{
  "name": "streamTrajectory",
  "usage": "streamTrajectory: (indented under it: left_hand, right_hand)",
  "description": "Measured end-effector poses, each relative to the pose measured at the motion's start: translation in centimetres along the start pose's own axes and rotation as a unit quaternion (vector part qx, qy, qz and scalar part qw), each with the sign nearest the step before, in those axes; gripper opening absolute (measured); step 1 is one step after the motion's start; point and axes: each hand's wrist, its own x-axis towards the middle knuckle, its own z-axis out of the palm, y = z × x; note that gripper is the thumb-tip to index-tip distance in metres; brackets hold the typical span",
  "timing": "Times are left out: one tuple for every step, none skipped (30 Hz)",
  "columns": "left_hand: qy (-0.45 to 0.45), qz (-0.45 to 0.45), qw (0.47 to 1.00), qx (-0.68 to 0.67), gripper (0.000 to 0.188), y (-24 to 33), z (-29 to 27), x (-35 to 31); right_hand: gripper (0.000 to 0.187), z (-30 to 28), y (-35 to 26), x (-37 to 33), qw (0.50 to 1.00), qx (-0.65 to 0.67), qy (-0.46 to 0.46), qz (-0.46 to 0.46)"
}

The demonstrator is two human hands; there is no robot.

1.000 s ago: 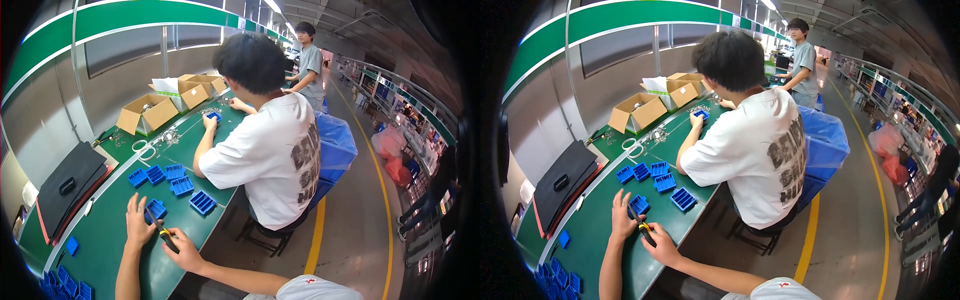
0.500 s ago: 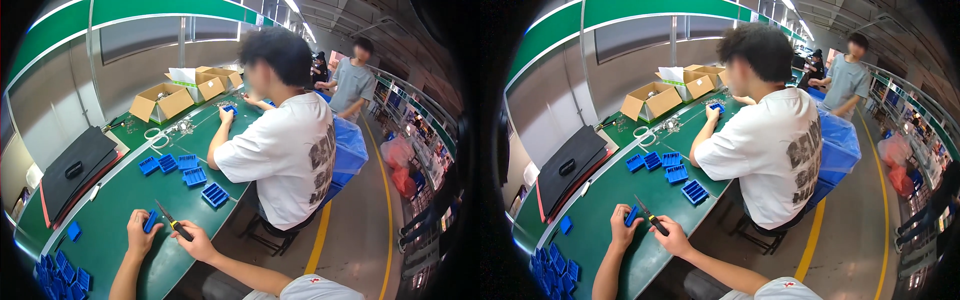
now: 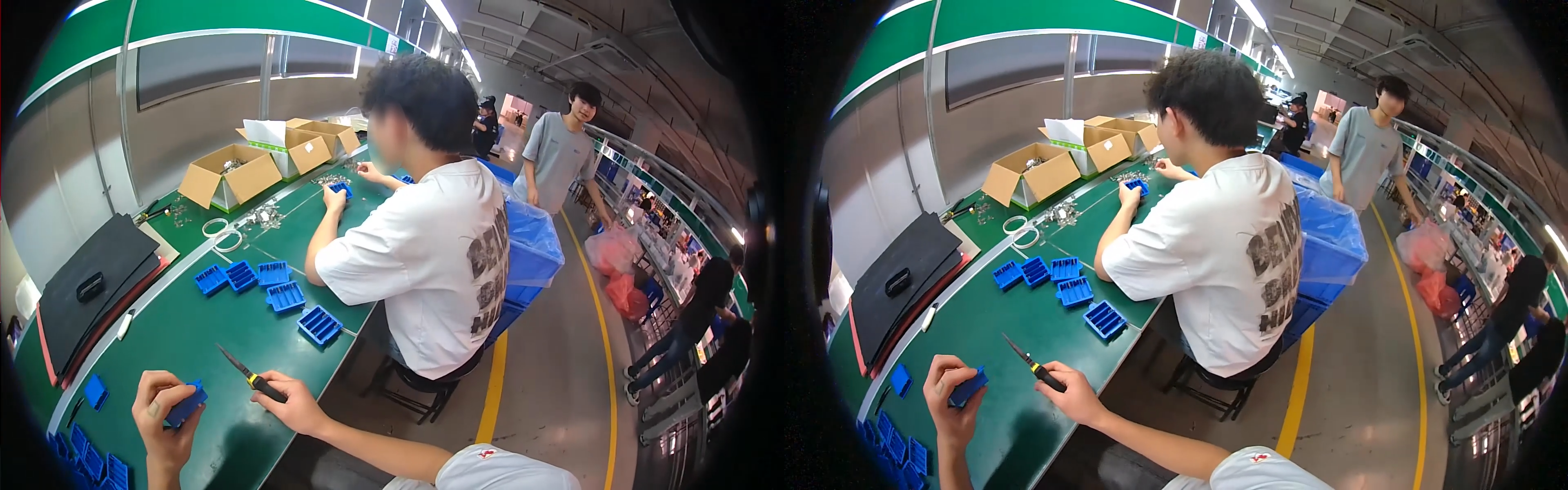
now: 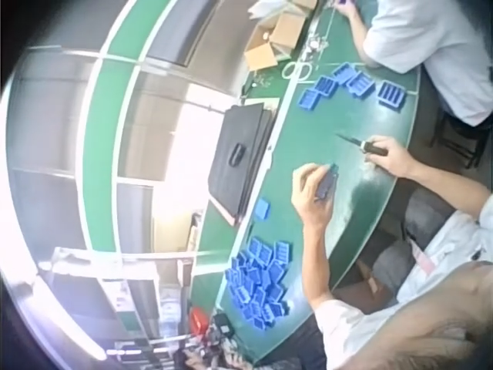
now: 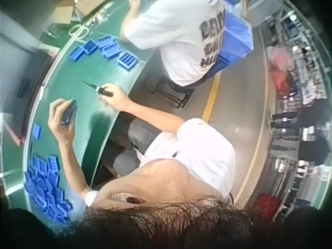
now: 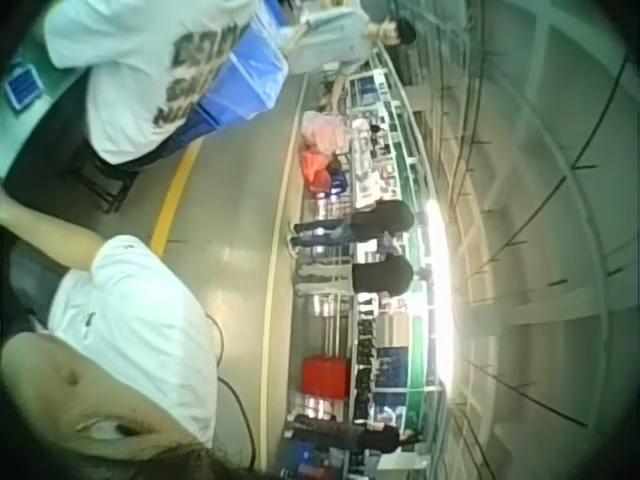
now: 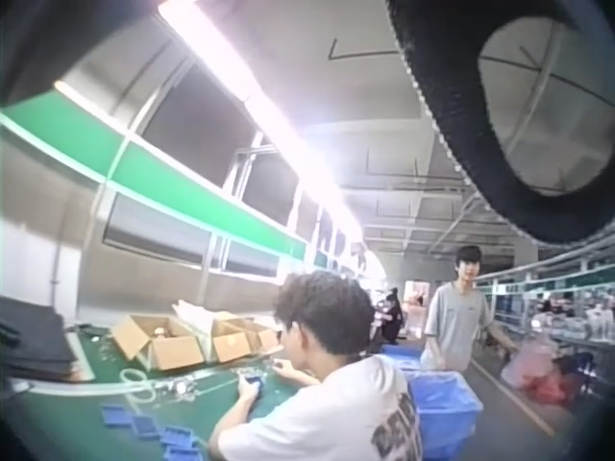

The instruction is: Assembling and inspecting small blue plastic housings using pliers at an assembly line workbench.

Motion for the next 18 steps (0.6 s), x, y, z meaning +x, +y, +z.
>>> streamTrajectory:
  left_hand:
    - [0.009, 0.016, 1.000, -0.004, 0.034, 0.0, -0.2, 0.1]
    - [0.018, 0.032, 0.999, -0.008, 0.033, 0.0, -0.4, 0.1]
    - [0.018, 0.032, 0.999, -0.009, 0.033, 0.0, -0.5, 0.1]
    - [0.030, 0.016, 0.999, -0.017, 0.033, 0.0, -0.5, 0.1]
    - [0.042, 0.001, 0.999, -0.024, 0.033, 0.0, -0.7, 0.1]
    - [0.042, 0.001, 0.999, -0.024, 0.033, -0.1, -0.9, 0.1]
    - [0.045, -0.009, 0.999, -0.023, 0.033, -0.2, -1.1, 0.1]
    - [0.049, -0.021, 0.998, -0.023, 0.032, -0.4, -1.2, 0.1]
    - [0.048, -0.022, 0.998, -0.023, 0.032, -0.5, -1.3, 0.0]
    - [0.055, -0.039, 0.997, -0.025, 0.031, -0.8, -1.5, -0.1]
    - [0.062, -0.056, 0.996, -0.026, 0.030, -1.0, -1.6, -0.2]
    - [0.069, -0.070, 0.995, -0.032, 0.030, -1.2, -1.7, -0.4]
    - [0.067, -0.071, 0.995, -0.032, 0.030, -1.3, -1.9, -0.4]
    - [0.067, -0.068, 0.995, -0.023, 0.030, -1.4, -2.1, -0.4]
    - [0.067, -0.064, 0.996, -0.014, 0.031, -1.4, -2.3, -0.4]
    - [0.065, -0.066, 0.996, -0.014, 0.031, -1.3, -2.5, -0.2]
    - [0.066, -0.061, 0.996, -0.007, 0.031, -1.2, -2.6, 0.1]
    - [0.066, -0.056, 0.996, -0.001, 0.031, -1.1, -2.7, 0.2]
  right_hand:
    - [0.014, -0.1, -0.2, 0.0, 1.000, -0.007, -0.011, 0.018]
    - [0.014, -0.1, -0.2, -0.1, 1.000, -0.007, -0.011, 0.019]
    - [0.013, -0.1, -0.1, -0.1, 1.000, -0.009, -0.009, 0.008]
    - [0.013, -0.1, -0.1, -0.2, 1.000, -0.010, -0.008, -0.003]
    - [0.013, -0.1, -0.1, -0.2, 1.000, -0.011, -0.008, -0.003]
    - [0.012, -0.1, -0.1, -0.2, 1.000, -0.007, -0.007, -0.007]
    - [0.011, -0.2, -0.2, -0.2, 1.000, -0.003, -0.005, -0.011]
    - [0.011, -0.2, -0.2, -0.2, 1.000, -0.003, -0.005, -0.010]
    - [0.011, -0.2, -0.3, -0.2, 1.000, -0.003, -0.009, -0.003]
    - [0.011, -0.2, -0.3, -0.3, 1.000, -0.003, -0.012, 0.004]
    - [0.011, -0.1, -0.4, -0.3, 1.000, -0.002, -0.012, 0.005]
    - [0.011, 0.0, -0.4, -0.3, 1.000, -0.006, -0.014, -0.003]
    - [0.012, 0.1, -0.4, -0.3, 1.000, -0.009, -0.016, -0.012]
    - [0.012, 0.1, -0.4, -0.3, 1.000, -0.008, -0.016, -0.010]
    - [0.012, 0.1, -0.3, -0.4, 0.999, -0.015, -0.012, -0.026]
    - [0.011, 0.1, -0.3, -0.5, 0.999, -0.023, -0.009, -0.042]
    - [0.011, 0.0, -0.5, -0.5, 0.999, -0.021, -0.008, -0.039]
    - [0.011, -0.2, -0.9, -0.5, 0.999, -0.031, -0.014, -0.021]
